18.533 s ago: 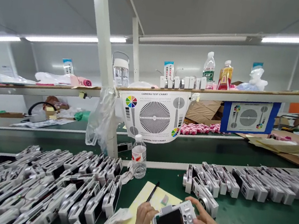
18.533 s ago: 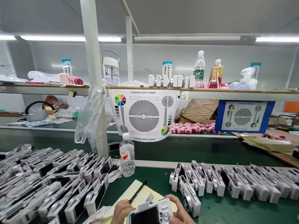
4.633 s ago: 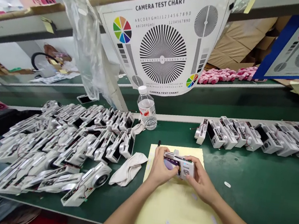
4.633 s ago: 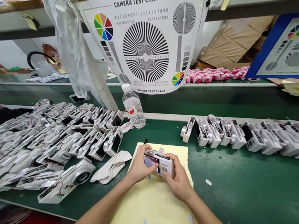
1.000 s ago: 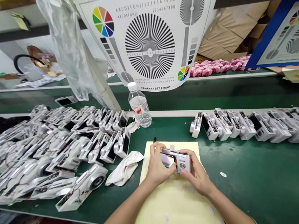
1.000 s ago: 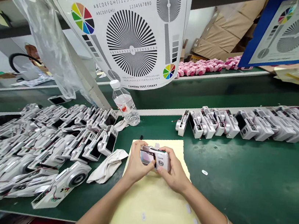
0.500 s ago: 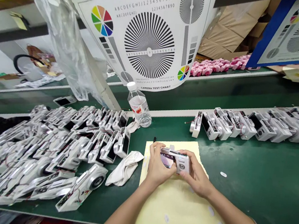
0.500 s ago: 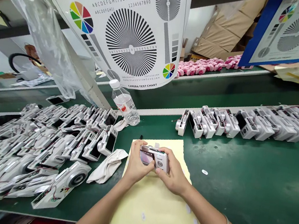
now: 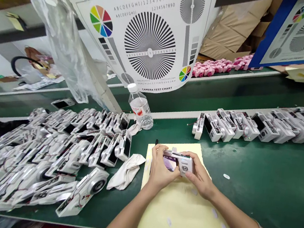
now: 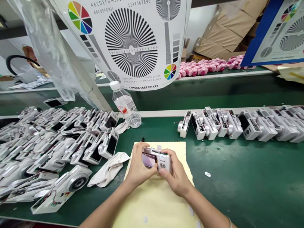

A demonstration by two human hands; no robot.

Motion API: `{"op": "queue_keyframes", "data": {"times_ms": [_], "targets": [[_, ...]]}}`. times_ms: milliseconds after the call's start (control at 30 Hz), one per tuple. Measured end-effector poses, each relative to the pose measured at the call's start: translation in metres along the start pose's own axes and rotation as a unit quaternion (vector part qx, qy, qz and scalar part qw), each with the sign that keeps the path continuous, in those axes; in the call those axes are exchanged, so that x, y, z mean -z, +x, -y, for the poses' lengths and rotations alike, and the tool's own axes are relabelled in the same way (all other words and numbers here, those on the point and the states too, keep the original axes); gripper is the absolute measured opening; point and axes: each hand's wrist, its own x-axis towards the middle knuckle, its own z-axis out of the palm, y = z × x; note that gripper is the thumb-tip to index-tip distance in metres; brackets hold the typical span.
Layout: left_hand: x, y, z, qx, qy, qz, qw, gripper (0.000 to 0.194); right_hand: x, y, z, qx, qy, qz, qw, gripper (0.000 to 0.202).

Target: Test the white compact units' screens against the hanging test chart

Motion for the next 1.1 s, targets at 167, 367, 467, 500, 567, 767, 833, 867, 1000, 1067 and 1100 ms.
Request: {"op": "queue_keyframes", "data": {"times_ms": [167,367,467,500,567,767,833,867,1000,1067,1100], "targets": [[0.0,-0.001,0.003,-0.027,-0.003,0.0,1.0,0.052,0.0,0.001,0.003,-0.014,0.043,-0.005,0.999,0.045],[-0.001,-0.002,0.006,-0.035,-0.004,0.001,0.999,0.05,0.0,0.0,0.005,-0.056,0.11,-0.013,0.992,0.045],[-0.001,-0.002,0.006,-0.04,0.0,-0.001,0.999,0.05,0.0,0.001,0.001,-0.079,0.155,-0.018,0.985,0.046],[0.0,-0.002,0.006,-0.044,0.002,-0.002,0.999,0.05,0.001,0.002,0.0,-0.092,0.174,-0.024,0.98,0.044],[0.002,-0.003,0.006,-0.06,-0.003,-0.004,0.998,0.052,0.003,0.004,-0.004,-0.124,0.213,-0.048,0.968,0.037],[0.008,-0.009,0.002,-0.105,-0.079,-0.015,0.991,0.049,0.013,0.015,-0.007,-0.221,0.309,-0.124,0.917,0.017],[0.009,-0.011,0.0,-0.138,-0.105,-0.02,0.985,0.049,0.015,0.017,-0.007,-0.246,0.331,-0.133,0.902,0.015],[0.01,-0.012,0.0,-0.155,-0.111,-0.024,0.981,0.05,0.015,0.017,-0.007,-0.256,0.338,-0.135,0.895,0.015],[0.011,-0.014,-0.001,-0.19,-0.102,-0.038,0.976,0.049,0.013,0.018,-0.006,-0.278,0.353,-0.138,0.883,0.015],[0.012,-0.014,-0.002,-0.19,-0.102,-0.039,0.976,0.047,0.013,0.018,-0.005,-0.278,0.351,-0.137,0.884,0.015],[0.012,-0.015,-0.002,-0.189,-0.103,-0.039,0.976,0.046,0.013,0.018,-0.005,-0.276,0.347,-0.136,0.886,0.016]]}}
